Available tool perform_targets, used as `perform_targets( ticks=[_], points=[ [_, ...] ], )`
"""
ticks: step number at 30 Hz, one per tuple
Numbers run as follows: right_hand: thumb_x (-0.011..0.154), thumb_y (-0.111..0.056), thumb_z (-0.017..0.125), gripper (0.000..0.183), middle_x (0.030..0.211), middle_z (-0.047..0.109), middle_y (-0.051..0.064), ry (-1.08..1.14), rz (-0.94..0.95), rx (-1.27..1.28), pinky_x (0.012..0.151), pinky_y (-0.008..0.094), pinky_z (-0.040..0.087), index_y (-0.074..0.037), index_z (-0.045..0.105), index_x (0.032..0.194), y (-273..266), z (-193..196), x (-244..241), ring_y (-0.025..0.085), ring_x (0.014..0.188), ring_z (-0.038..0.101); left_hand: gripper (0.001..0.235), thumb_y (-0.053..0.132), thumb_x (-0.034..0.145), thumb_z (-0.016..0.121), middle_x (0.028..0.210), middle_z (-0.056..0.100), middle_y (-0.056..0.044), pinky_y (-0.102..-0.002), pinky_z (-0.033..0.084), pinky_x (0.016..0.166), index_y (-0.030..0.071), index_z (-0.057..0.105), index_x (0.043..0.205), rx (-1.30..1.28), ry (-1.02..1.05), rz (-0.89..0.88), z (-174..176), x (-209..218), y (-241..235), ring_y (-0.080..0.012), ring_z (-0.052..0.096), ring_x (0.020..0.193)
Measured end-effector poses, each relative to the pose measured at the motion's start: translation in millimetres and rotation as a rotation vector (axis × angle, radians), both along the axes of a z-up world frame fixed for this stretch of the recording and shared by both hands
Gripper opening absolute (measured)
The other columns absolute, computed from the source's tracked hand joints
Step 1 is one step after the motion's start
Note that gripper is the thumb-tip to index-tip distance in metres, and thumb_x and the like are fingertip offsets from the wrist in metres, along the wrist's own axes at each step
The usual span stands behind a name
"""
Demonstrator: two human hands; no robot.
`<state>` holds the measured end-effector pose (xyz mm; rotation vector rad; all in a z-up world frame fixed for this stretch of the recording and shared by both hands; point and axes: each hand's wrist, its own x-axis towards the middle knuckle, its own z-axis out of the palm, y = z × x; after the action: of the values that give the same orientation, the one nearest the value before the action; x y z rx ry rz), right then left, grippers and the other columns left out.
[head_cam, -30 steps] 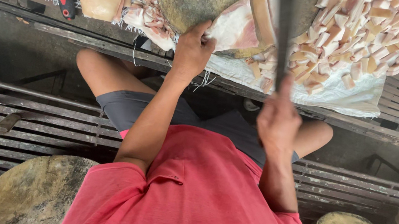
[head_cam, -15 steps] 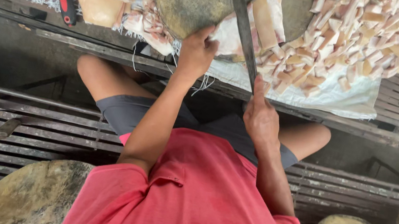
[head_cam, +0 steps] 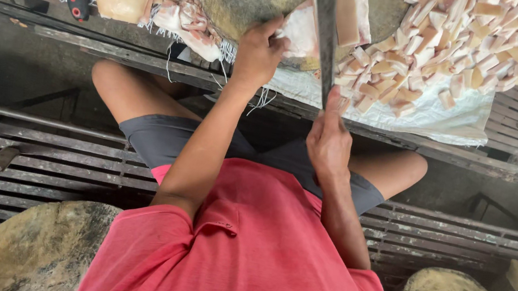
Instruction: The person sits cross-legged and uses a large knife to slice a slab of pork belly into thin strips on a round wooden cutting board. The cut strips are pushed onto a white sack to the right, accumulating into a pile.
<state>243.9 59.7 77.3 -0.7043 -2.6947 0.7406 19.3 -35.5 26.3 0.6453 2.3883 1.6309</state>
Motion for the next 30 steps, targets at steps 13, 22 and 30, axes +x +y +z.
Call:
perform_targets(
  ticks=[13,22,30],
  points=[
    [0.106,-0.005,0.058,0.062,0.09,0.07,0.02,0.363,-0.071,0.01,0.063,0.044,0.057,-0.013,0.029,0.161,7,65,30,0.034,0.067,0.068,0.042,0.007,0.091,0.08,0.091,0.07,-0.018,-0.031,0.059,0.06,-0.005,0.065,0.128,0.052,-0.079,-0.007,4,2,-7,-0.0201,0.072,0.07],
    [0.099,-0.006,0.059,0.068,0.087,0.069,0.028,-0.101,0.132,0.049,0.065,0.054,0.055,-0.007,0.035,0.162,-5,11,11,0.046,0.073,0.068,0.037,0.007,0.093,0.076,0.084,0.073,-0.015,-0.031,0.061,0.057,-0.007,0.063,0.124,0.159,-0.258,-0.01,-17,2,-10,-0.0158,0.077,0.069],
    [0.102,-0.007,0.053,0.059,0.084,0.07,0.027,0.095,-0.156,-0.225,0.071,0.042,0.058,-0.008,0.037,0.159,21,49,30,0.04,0.078,0.078,0.039,0.009,0.096,0.073,0.115,0.073,-0.021,-0.034,0.061,0.08,-0.004,0.063,0.131,0.149,-0.091,0.072,-14,14,2,-0.0231,0.074,0.095]
  ],
)
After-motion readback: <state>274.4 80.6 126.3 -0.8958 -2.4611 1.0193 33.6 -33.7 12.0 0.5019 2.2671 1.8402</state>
